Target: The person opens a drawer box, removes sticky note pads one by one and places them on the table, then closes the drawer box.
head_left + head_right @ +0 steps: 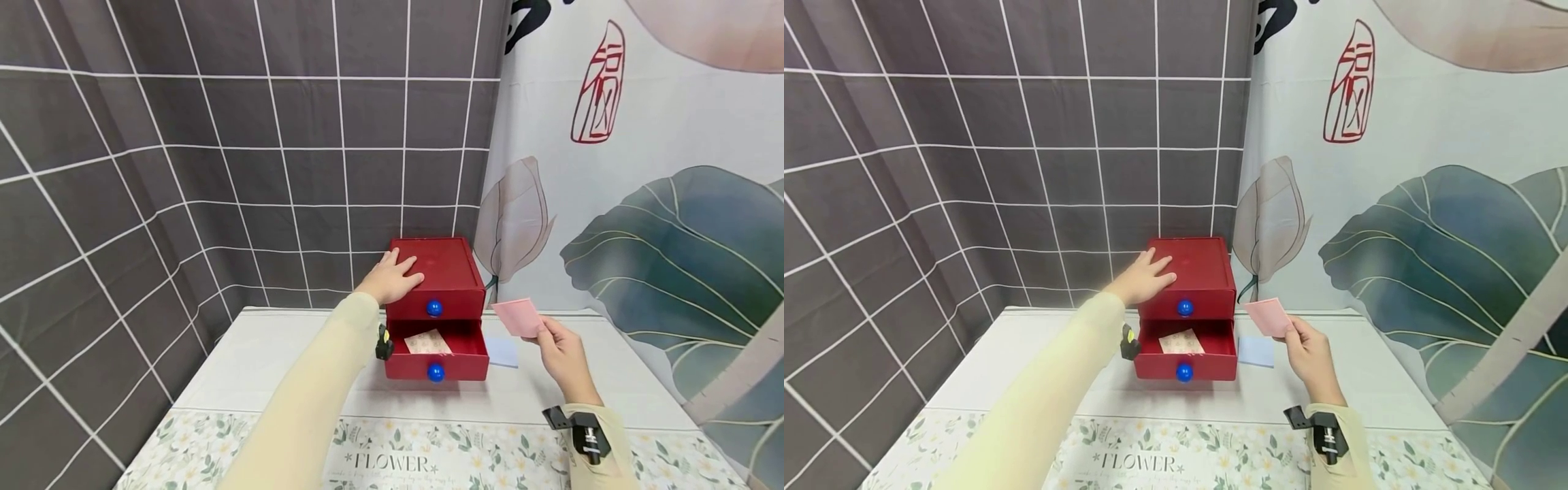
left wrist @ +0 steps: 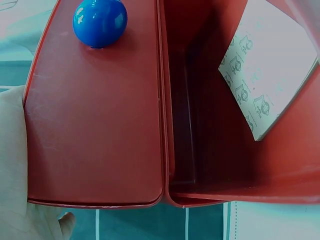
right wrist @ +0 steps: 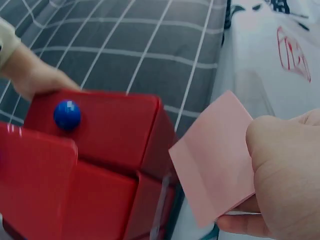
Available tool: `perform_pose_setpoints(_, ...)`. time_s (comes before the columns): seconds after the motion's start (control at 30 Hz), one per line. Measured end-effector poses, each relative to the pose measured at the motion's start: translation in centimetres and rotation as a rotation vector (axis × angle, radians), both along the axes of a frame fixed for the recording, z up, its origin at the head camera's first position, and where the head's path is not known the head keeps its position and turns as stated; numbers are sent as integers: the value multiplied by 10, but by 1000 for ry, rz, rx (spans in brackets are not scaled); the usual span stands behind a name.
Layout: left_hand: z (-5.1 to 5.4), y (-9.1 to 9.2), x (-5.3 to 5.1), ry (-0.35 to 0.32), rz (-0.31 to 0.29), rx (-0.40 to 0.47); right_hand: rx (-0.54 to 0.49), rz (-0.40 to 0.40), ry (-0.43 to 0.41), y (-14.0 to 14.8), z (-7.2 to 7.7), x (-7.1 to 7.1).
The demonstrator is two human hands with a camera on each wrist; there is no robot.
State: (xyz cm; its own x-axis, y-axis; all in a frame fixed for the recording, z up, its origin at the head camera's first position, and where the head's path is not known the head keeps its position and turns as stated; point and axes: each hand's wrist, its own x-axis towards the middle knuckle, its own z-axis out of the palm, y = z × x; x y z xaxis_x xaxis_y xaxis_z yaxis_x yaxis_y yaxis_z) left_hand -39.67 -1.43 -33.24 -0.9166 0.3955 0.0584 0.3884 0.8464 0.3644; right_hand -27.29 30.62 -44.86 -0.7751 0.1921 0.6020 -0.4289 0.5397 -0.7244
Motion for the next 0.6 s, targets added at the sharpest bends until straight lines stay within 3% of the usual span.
perform_pose_setpoints(0.33, -2, -1, -1, 10, -6, 5, 131, -55, -52, 4, -33, -15)
perform_pose_setpoints(0.47, -2, -1, -2, 14, -5, 4, 217, -93, -78, 5, -44, -17)
perform_pose_setpoints(0.6, -2, -1, -1, 14, -6, 1, 285, -81, -129, 6, -55, -16)
